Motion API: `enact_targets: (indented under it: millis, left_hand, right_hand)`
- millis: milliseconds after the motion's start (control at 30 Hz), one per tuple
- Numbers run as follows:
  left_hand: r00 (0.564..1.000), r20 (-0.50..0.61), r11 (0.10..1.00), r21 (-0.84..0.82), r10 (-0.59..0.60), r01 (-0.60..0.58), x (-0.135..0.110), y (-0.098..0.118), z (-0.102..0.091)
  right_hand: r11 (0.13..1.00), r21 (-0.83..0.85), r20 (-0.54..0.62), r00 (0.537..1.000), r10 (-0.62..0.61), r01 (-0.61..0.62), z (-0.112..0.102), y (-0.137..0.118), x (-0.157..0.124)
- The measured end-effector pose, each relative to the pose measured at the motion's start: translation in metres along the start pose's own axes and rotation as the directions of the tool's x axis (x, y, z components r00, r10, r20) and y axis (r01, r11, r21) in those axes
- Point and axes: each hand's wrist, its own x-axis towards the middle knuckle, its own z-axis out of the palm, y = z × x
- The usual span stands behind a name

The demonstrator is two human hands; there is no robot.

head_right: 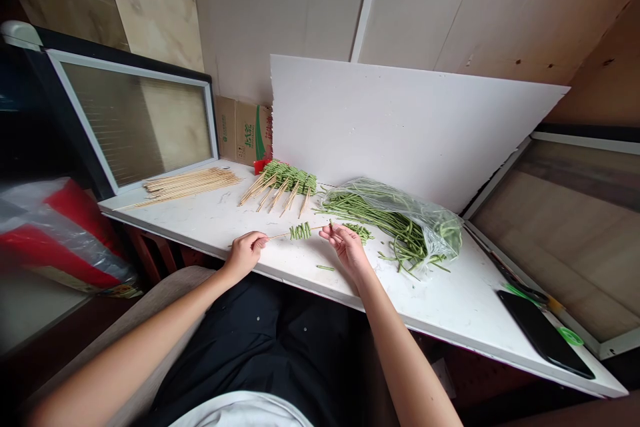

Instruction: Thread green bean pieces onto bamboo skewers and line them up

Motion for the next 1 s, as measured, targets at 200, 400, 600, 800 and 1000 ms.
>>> enact_targets:
  millis: [200,400,600,800,1000]
  left_hand:
    - [1.000,0.002,1.000,0.009,-0.005,0.005,0.0003,0.0019,-0.0010]
    - [1.000,0.002,1.000,0.005,-0.005,0.005,0.0004,0.0026,-0.0015]
    - [1.000,-0.002,1.000,0.006,-0.008,0.008,0.0000,0.0021,-0.0008]
    - [1.000,-0.004,1.000,0.010,-0.004,0.004,0.0000,0.0016,-0.0001]
    - [1.000,-0.003,1.000,0.017,-0.006,0.006,-0.0005,0.0015,0.0004]
  right_hand:
    - [1.000,-0.009,-0.007,1.000,-0.003,0.003,-0.0001,0.0006,-0.0004]
    - [1.000,-0.020,-0.015,1.000,-0.004,0.004,0.0014,-0.0002,-0.0017]
    - [1.000,-0.017,-0.006,1.000,0.006,-0.006,0.0039,-0.0023,-0.0028]
    - [1.000,-0.022,-0.006,1.000,0.016,-0.016,0.0044,-0.0022,-0.0030]
    - [1.000,-0.025,0.001,1.000,0.013,-0.013,0.0038,-0.0015,-0.0025]
